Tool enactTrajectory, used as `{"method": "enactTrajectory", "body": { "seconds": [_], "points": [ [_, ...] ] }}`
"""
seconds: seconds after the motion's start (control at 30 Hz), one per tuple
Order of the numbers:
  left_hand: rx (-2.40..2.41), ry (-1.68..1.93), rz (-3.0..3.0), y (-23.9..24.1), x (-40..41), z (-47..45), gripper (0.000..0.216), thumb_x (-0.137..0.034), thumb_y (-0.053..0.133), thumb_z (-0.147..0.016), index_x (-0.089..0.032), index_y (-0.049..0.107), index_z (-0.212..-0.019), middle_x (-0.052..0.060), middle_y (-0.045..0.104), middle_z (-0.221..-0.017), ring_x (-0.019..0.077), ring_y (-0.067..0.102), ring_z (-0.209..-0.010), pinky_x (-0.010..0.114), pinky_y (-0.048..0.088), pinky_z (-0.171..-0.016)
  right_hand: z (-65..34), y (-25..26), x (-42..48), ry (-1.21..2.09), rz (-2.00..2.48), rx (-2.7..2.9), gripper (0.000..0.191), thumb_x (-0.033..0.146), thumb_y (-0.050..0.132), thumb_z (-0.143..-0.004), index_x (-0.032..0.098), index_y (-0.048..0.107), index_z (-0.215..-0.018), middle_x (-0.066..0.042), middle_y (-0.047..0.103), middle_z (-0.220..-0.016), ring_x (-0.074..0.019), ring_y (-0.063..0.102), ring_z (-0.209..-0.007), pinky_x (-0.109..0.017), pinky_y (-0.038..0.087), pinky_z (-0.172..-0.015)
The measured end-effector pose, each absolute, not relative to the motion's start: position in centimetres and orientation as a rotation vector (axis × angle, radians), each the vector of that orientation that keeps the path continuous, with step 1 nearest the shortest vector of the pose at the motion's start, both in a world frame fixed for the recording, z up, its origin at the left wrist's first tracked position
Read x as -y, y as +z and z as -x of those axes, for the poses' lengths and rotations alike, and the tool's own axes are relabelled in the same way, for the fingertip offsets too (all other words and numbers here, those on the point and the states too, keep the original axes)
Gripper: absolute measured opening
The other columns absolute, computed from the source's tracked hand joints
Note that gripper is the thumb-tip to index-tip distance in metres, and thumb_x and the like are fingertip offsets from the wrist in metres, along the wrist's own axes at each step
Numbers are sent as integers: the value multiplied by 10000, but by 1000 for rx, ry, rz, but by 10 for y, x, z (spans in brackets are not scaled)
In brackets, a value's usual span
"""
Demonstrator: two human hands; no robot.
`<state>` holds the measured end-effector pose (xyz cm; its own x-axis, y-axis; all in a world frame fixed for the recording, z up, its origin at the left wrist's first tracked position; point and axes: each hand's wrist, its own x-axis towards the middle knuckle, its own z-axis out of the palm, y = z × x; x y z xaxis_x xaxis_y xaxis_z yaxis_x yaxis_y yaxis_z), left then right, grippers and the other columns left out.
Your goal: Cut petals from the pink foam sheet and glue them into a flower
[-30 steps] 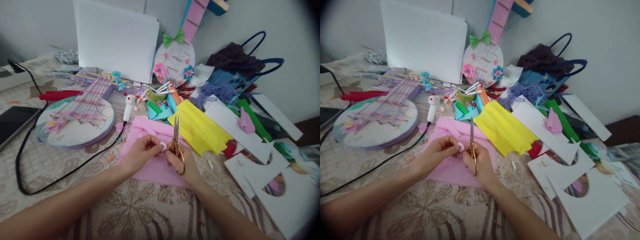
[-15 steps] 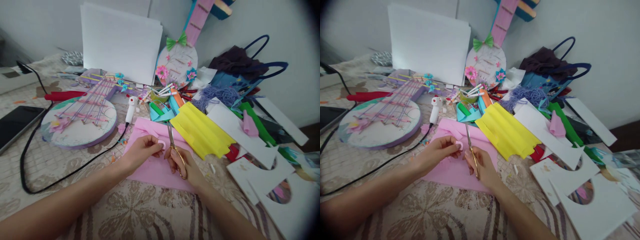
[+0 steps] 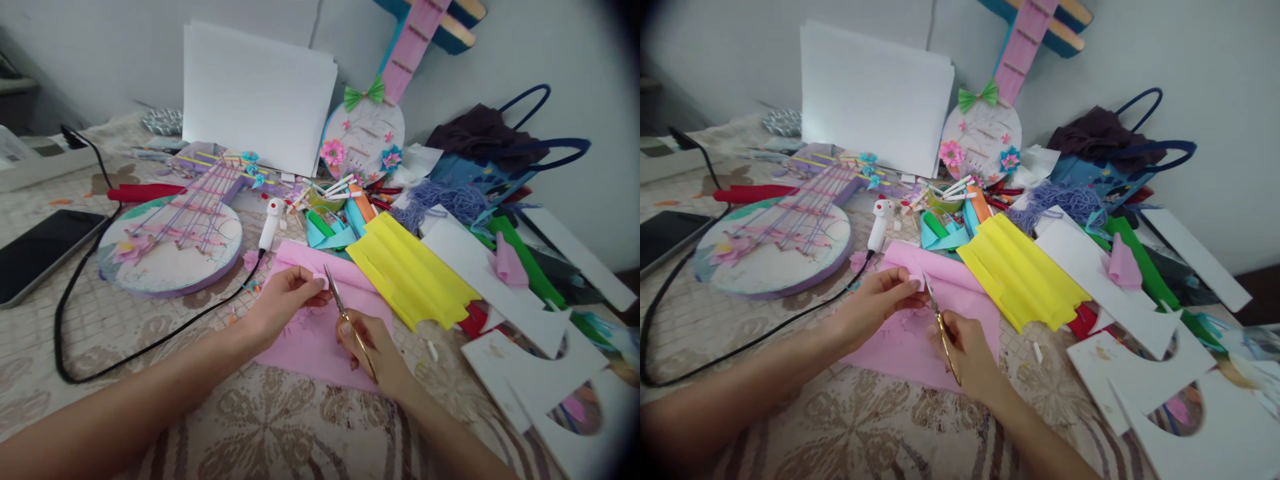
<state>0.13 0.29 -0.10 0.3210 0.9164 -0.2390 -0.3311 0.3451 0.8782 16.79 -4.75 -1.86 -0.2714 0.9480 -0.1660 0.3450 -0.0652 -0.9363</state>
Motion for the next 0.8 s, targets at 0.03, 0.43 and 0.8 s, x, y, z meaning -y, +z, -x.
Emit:
{"method": "enactTrajectory", "body": {
  "seconds": [0.03,0.43,0.8],
  "points": [
    [-862,968,-823,-1,-3,-1,189,-235,631,-740,-148,471,-691,28,640,-699,142,628,-712,311,481,-749,-168,-19,48,1346,1406,1634,393,536,435,-825,184,428,-652,61,330,-543,-81,356,-436,-196,302,-387],
    [-927,1042,-806,-1,2,-5,175,-241,626,-741,-144,491,-688,-1,606,-650,115,598,-652,276,474,-710,-162,-20,49,1284,1488,1668,355,489,462,-821,187,419,-639,57,337,-530,-81,366,-423,-192,303,-378],
    [-927,1066,-777,-2,3,-6,168,-230,627,-739,-146,493,-682,-8,608,-647,110,593,-645,271,467,-698,-163,-21,48,1144,1509,1777,298,435,458,-834,188,449,-667,41,373,-548,-90,373,-440,-194,311,-384]
  ]
}}
